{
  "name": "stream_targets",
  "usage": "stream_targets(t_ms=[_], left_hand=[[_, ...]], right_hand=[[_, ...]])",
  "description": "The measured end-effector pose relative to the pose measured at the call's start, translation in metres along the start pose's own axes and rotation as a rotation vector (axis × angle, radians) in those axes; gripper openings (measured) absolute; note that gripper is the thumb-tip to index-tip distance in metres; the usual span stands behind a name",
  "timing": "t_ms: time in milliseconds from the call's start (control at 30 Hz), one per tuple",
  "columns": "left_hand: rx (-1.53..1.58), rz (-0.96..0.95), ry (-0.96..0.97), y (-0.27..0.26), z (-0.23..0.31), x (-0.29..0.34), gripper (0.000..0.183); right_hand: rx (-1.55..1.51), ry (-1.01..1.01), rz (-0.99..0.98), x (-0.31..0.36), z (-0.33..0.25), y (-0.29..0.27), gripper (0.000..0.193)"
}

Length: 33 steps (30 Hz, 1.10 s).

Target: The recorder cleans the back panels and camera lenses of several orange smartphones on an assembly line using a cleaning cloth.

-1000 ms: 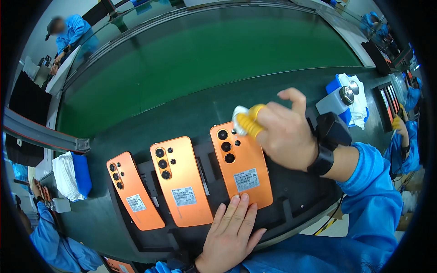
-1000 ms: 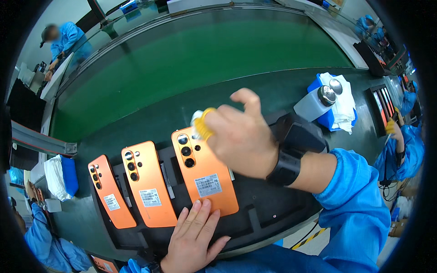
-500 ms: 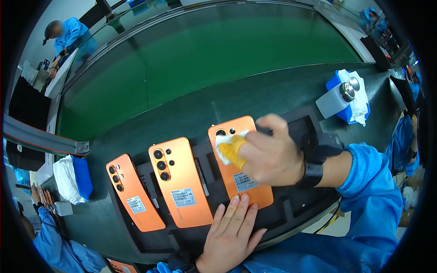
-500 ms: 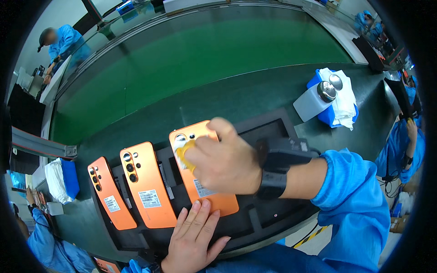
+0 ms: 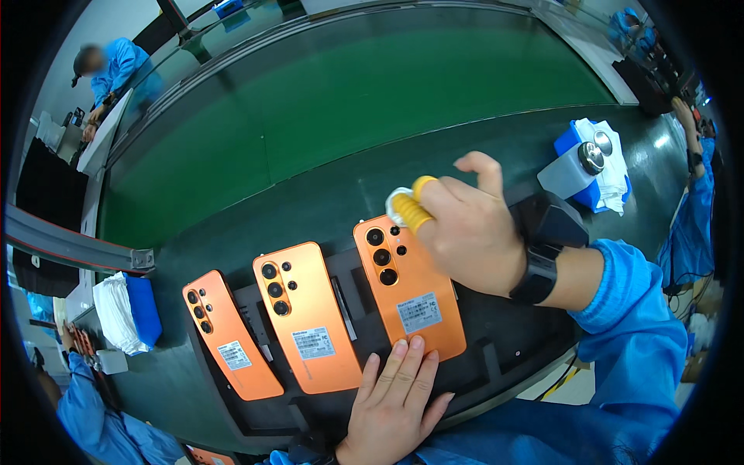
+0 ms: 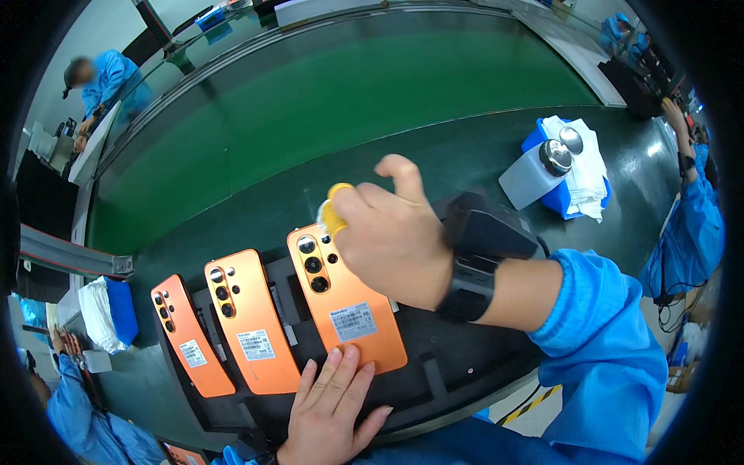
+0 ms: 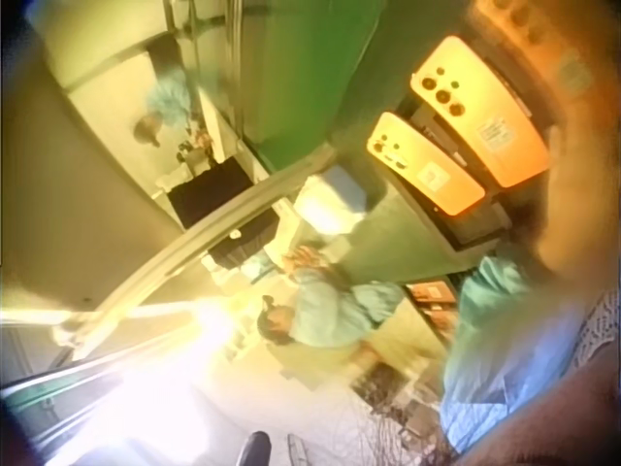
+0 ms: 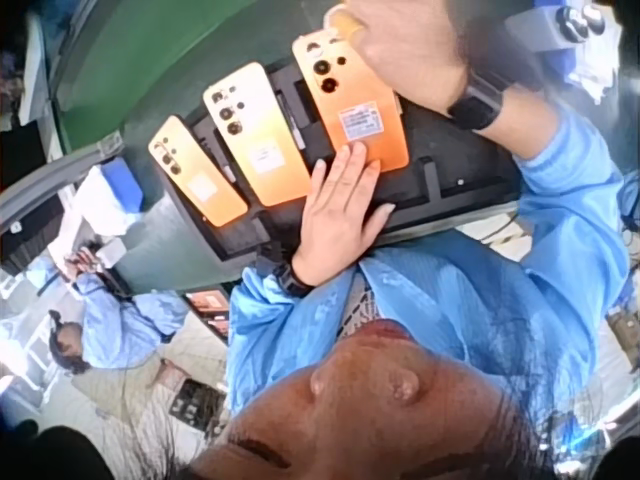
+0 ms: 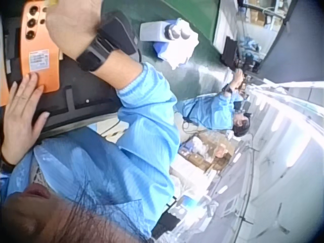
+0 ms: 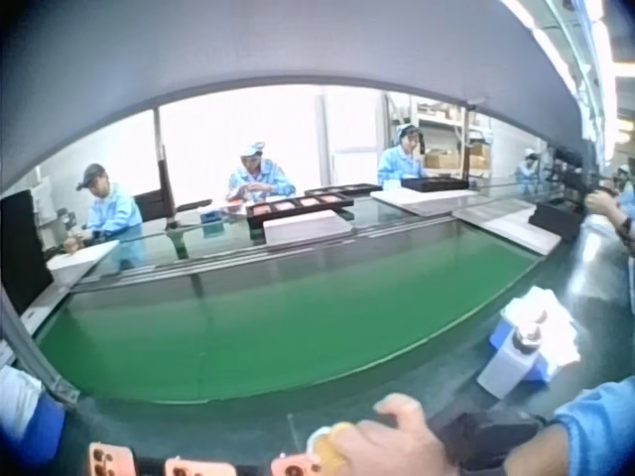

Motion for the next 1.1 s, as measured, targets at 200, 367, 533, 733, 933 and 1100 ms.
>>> stream_targets(t_ms=[200, 367, 533, 733, 933, 1100], left_hand=[[0.003, 0.001, 0.007, 0.001, 0.0, 0.001, 0.06], [0.016, 0.009, 0.016, -0.001, 0.0, 0.0, 0.059], [-0.134, -0.028, 0.024, 0.02, -0.006, 0.009, 0.053], [-0.028, 0.017, 0.021, -0.001, 0.003, 0.0, 0.058], [-0.003, 0.015, 0.012, 0.0, 0.002, 0.002, 0.057], [-0.002, 0.021, -0.002, -0.004, 0.002, 0.002, 0.056]], right_hand=[[-0.009, 0.157, -0.036, 0.024, -0.003, -0.009, 0.005], [-0.1, 0.144, -0.068, 0.043, -0.032, -0.019, 0.004], [-0.003, 0.057, -0.07, 0.02, -0.002, -0.015, 0.011], [0.014, 0.156, -0.102, 0.002, 0.035, -0.008, 0.008], [-0.132, -0.09, -0.083, -0.002, -0.03, -0.008, 0.008], [-0.075, -0.096, 0.006, 0.01, -0.036, -0.005, 0.006]])
Point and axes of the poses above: each hand's wrist, its own x-axis away from the middle knuckle, its own y-axis out of the palm, z = x × y, the point moved 9 cm from there along -x, towards the middle knuckle, and after that the axes turned 7 degrees about -x, right-handed, at the moved point
